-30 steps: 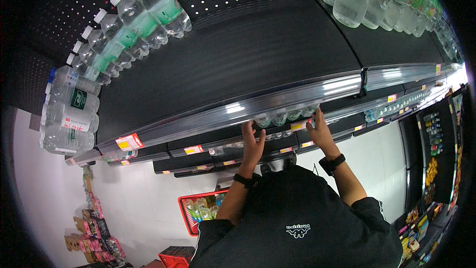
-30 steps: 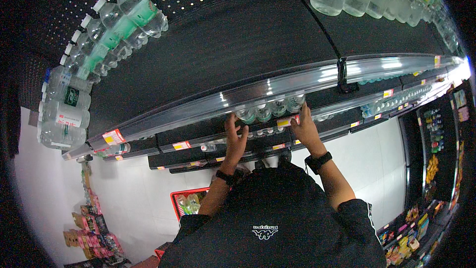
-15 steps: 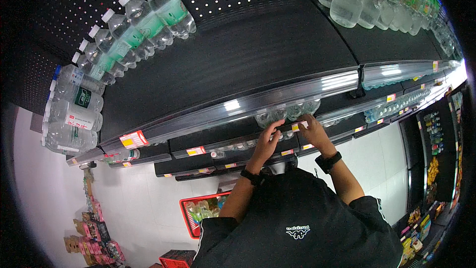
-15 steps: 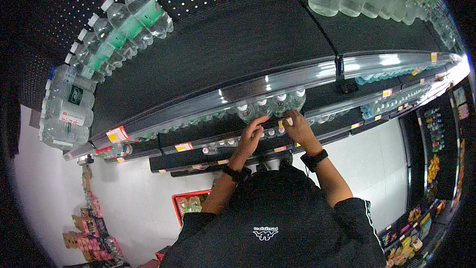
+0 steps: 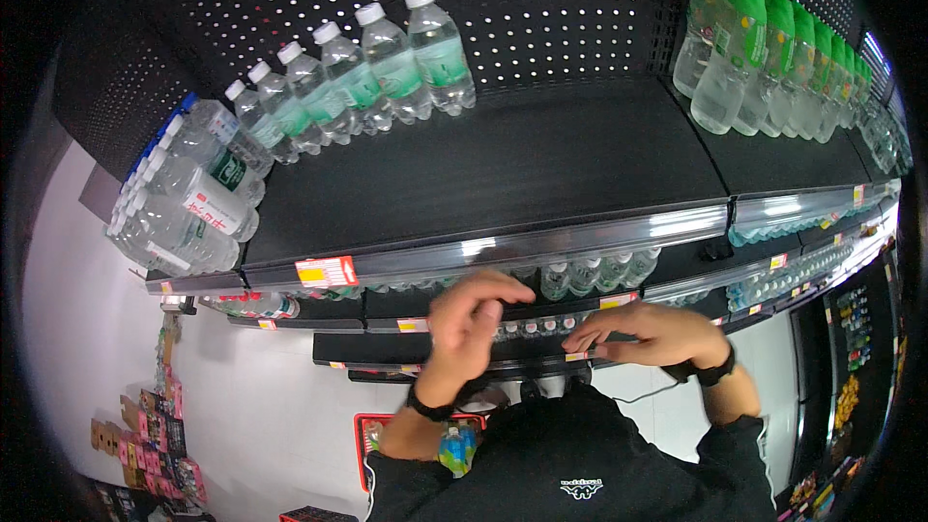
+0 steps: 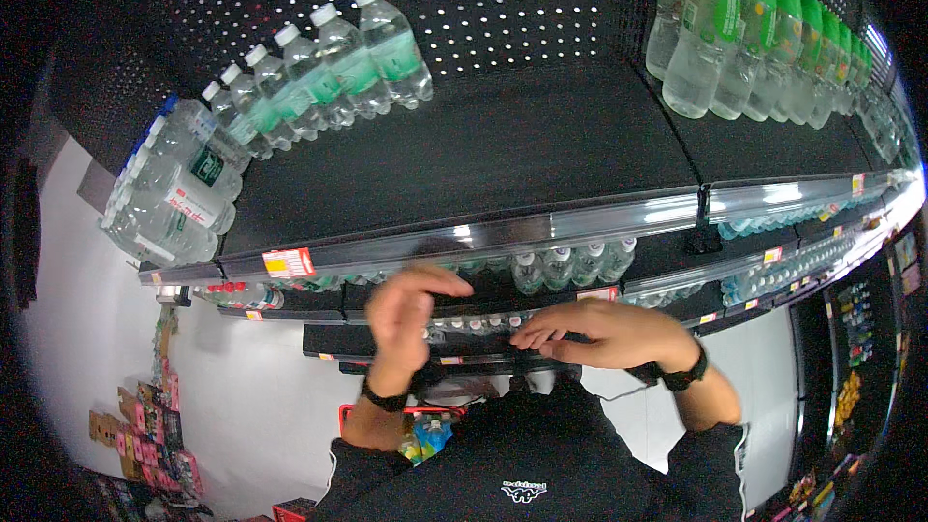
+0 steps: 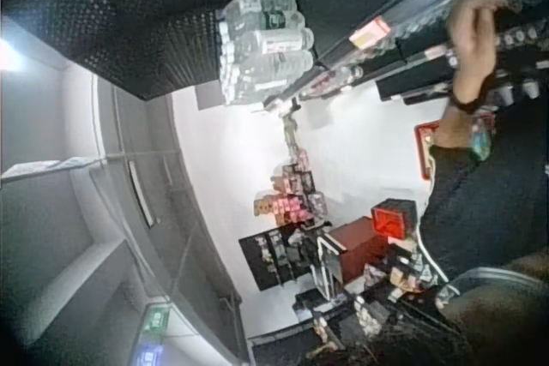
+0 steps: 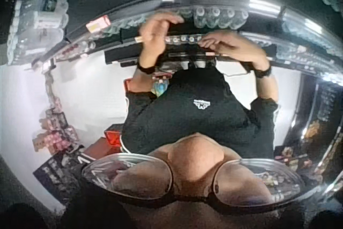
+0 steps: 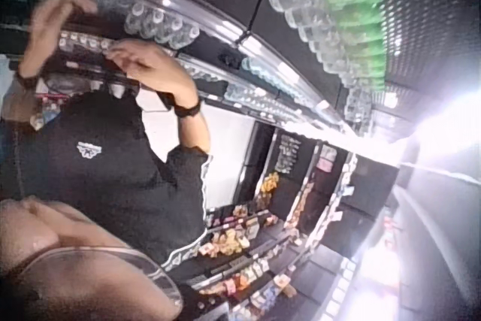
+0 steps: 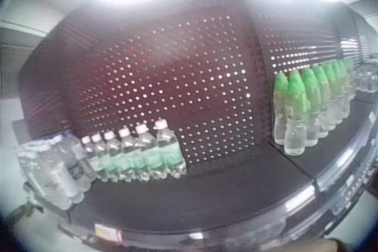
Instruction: The person picks up several bottles of water and sports drinks one at a time and places them onto a shelf.
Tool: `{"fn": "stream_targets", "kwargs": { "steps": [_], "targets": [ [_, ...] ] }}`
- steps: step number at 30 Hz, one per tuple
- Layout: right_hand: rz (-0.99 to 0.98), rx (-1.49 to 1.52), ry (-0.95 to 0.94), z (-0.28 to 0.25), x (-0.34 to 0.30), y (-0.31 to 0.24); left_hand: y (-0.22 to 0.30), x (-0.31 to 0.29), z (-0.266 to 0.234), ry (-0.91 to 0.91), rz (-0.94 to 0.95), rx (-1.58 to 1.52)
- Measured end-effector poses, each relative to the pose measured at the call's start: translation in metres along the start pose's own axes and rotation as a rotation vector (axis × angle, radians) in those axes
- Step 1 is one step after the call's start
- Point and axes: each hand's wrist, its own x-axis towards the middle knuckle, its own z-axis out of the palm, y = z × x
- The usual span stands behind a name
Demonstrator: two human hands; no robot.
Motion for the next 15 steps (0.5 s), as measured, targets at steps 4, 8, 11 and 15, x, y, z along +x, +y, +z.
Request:
{"fn": "stream_targets", "kwargs": {
  "steps": [4, 8, 11, 15],
  "targets": [
    [-0.106, -0.236, 0.086, -0.049, 0.041, -0.093, 0.05, 0.068, -0.04, 0.057, 0.009, -0.006],
    [-0.036, -0.65, 0.291, -0.101, 0.11, -0.119, 0.059, 0.138, -0.059, 0.096, -0.02, 0.199],
    [0.093, -0.735, 0.323, -0.152, 0.165, -0.11, 0.045, 0.184, -0.069, 0.088, -0.196, 0.28],
    [0.274, -0.743, 0.321, -0.186, 0.226, -0.099, 0.019, 0.216, -0.08, 0.036, -0.438, 0.348]
  ]
}}
